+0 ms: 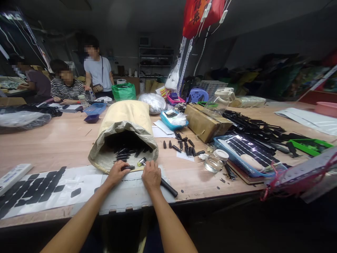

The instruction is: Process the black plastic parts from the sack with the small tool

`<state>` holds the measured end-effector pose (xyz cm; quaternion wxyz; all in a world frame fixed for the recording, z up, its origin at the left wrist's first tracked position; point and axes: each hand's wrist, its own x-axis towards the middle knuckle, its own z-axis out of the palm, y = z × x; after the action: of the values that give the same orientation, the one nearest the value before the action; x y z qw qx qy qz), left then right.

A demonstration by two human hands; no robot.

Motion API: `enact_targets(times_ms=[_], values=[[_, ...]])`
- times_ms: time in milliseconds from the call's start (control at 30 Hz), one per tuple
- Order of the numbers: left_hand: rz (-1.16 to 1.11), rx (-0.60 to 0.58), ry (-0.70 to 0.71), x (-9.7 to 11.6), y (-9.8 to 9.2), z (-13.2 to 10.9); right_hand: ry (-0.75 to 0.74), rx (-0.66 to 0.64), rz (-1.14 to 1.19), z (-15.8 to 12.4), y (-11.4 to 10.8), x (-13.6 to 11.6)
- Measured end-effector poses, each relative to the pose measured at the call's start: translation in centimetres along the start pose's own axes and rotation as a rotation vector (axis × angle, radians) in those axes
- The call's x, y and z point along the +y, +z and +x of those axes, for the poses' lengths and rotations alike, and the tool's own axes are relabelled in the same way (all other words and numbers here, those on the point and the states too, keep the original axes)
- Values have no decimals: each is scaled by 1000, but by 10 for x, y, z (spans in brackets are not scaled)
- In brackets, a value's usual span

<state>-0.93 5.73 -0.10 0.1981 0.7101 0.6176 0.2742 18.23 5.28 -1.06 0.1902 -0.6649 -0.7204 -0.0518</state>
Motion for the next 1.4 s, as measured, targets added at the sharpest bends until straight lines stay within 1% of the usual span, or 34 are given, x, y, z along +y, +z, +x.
enact_targets(times_ms=[133,200,300,433,533,667,833,933,1033,1133,1267,1400], values=[[-39,-25,-17,-4,-1,1,8,-27,36,2,-1,3],[-37,-34,-48,-3,0,2,12,-47,92,4,-3,5],[-19,-32,-84,-1,2,3,12,-27,218,4,-10,6],[-5,-33,-86,-2,4,3,-41,-6,429,0,-21,-3],[-8,-29,-94,-3,5,3,-67,8,511,-5,-25,-11],[-7,-24,-98,-2,5,3,-82,10,474,-10,-25,-16],[-12,-30,-98,0,4,2,-51,-3,433,-8,-28,-19],[-17,-32,-107,3,2,2,-85,13,400,-7,-31,-27],[15,-39,-111,4,0,1,-133,-22,332,-8,-31,-36],[24,-51,-99,4,0,2,-137,-61,319,-7,-31,-39],[-18,-39,-109,2,2,1,-88,-13,332,1,-31,-29],[-11,-27,-97,1,3,1,-48,8,189,10,-24,-9]])
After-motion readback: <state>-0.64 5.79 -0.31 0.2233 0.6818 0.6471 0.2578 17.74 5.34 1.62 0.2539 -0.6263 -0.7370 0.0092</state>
